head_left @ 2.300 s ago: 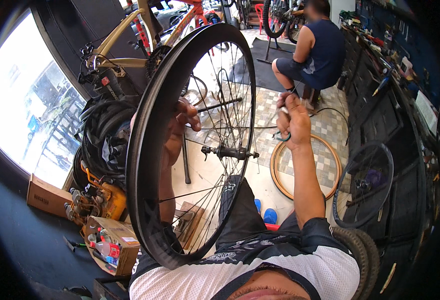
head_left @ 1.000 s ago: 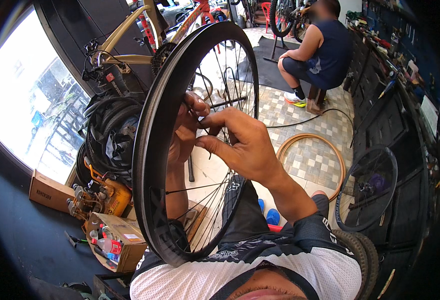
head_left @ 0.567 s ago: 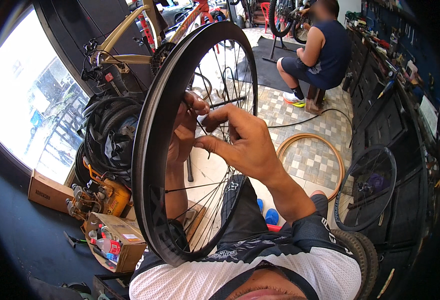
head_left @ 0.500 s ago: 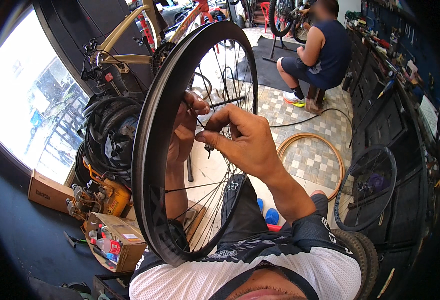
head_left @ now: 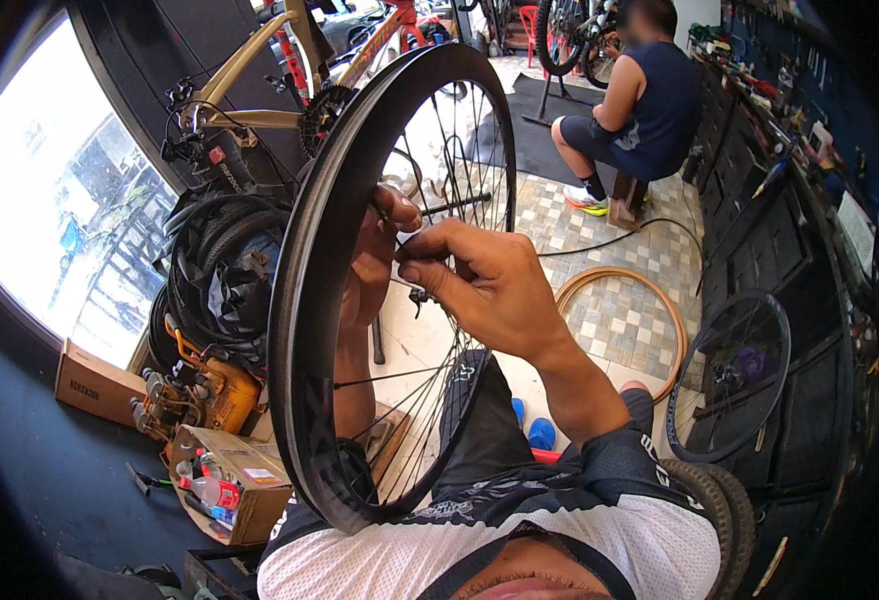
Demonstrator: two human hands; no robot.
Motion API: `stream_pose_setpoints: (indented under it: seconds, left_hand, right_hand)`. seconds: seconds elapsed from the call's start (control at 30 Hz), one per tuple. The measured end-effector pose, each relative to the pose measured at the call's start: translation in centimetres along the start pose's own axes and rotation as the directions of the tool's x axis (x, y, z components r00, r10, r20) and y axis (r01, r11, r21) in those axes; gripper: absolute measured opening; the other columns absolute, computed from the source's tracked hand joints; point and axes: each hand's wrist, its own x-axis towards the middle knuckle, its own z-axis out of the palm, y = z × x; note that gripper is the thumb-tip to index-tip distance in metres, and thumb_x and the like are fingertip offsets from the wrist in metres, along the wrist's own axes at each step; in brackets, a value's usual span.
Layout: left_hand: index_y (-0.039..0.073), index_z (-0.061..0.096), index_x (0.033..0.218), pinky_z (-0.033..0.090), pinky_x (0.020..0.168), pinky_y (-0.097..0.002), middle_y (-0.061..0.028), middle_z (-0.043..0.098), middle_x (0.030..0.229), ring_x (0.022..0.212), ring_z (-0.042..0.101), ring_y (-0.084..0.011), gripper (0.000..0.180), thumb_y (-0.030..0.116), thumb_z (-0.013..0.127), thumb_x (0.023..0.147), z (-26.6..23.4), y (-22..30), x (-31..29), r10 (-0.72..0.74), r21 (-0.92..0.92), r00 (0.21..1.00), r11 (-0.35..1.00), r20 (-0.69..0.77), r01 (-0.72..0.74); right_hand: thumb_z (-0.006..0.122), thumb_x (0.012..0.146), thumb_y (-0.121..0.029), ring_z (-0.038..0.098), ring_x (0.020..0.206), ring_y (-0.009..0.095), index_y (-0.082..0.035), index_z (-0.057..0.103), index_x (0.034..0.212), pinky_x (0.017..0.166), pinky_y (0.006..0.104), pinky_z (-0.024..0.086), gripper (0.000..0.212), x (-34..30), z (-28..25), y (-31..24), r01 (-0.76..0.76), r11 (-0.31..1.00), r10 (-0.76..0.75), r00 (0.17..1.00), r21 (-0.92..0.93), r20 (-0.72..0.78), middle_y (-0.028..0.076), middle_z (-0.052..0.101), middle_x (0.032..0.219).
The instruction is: The person threads and secures spokes into a bicycle wheel rim, working one spoke at a time. The person rotates the wheel to access different spoke holes and continues lacing the spokes around the hub.
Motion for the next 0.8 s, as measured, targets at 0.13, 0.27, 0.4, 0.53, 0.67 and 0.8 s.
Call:
stream_pose_setpoints:
  seconds: [0.13,0.27,0.4,0.53,0.67,0.8]
  left_hand:
    - [0.005,0.064,0.117,0.044,0.1,-0.0411,-0.0055,0.061,0.103,0.102,0.055,-0.0202,0.022,0.024,0.06,0.108,-0.1,0.1,-0.2,-0.022,0.018,0.999,1.0,-0.033,0.022]
    - [0.005,0.061,0.135,0.04,0.114,-0.0457,-0.0128,0.063,0.131,0.127,0.057,-0.029,0.038,0.032,0.058,0.109,-2.3,-0.2,0.4,0.114,0.114,0.984,0.985,0.14,-0.131]
    - [0.009,0.052,0.154,0.036,0.12,-0.048,-0.0151,0.052,0.156,0.143,0.05,-0.0322,0.059,0.042,0.06,0.106,-1.0,-0.1,0.8,0.162,0.207,0.986,0.964,0.037,-0.166]
    - [0.01,0.051,0.156,0.034,0.12,-0.05,-0.0159,0.048,0.162,0.15,0.043,-0.0364,0.071,0.051,0.064,0.101,0.8,2.2,1.2,0.123,0.242,0.984,0.959,0.127,-0.151]
    - [0.011,0.052,0.156,0.034,0.118,-0.0513,-0.0173,0.049,0.162,0.15,0.043,-0.0403,0.073,0.054,0.067,0.098,0.7,2.8,0.9,0.16,0.408,0.972,0.886,0.174,-0.219]
    - [0.009,0.052,0.155,0.039,0.116,-0.0527,-0.0232,0.054,0.155,0.144,0.051,-0.0383,0.085,0.059,0.077,0.09,1.2,4.0,-1.4,0.177,0.426,0.975,0.878,0.131,-0.217]
  right_hand:
    - [0.071,0.101,-0.009,0.064,0.071,0.004,0.004,0.072,0.118,0.063,0.0207,0.049,0.022,-0.2,0.4,1.3,0.043,0.997,-0.042,0.999,0.067,-0.01,0.007,0.076,0.089]
    - [0.073,0.101,-0.017,0.057,0.07,0.005,-0.001,0.074,0.121,0.061,0.0224,0.045,0.025,-0.3,-1.5,2.0,-0.145,0.978,0.164,0.979,0.149,-0.121,0.004,0.075,0.099]
    - [0.079,0.098,-0.027,0.052,0.066,0.003,-0.005,0.075,0.117,0.059,0.0232,0.041,0.029,0.2,-2.5,7.0,-0.182,0.968,0.205,0.971,0.173,-0.125,0.002,0.073,0.097]
    - [0.078,0.099,-0.021,0.063,0.079,0.008,-0.002,0.076,0.11,0.072,0.0259,0.051,0.022,-0.2,-1.8,6.7,-0.305,0.945,0.304,0.952,0.122,0.02,0.002,0.074,0.09]
    - [0.077,0.1,-0.017,0.066,0.085,0.008,0.0,0.077,0.108,0.076,0.0248,0.052,0.019,0.2,-1.9,5.3,-0.173,0.984,0.176,0.981,0.039,-0.08,0.004,0.077,0.093]
    - [0.078,0.098,-0.015,0.068,0.083,0.012,0.0,0.077,0.107,0.076,0.0272,0.052,0.018,-0.1,-1.8,3.5,-0.141,0.99,0.14,0.988,-0.006,-0.063,0.008,0.078,0.092]
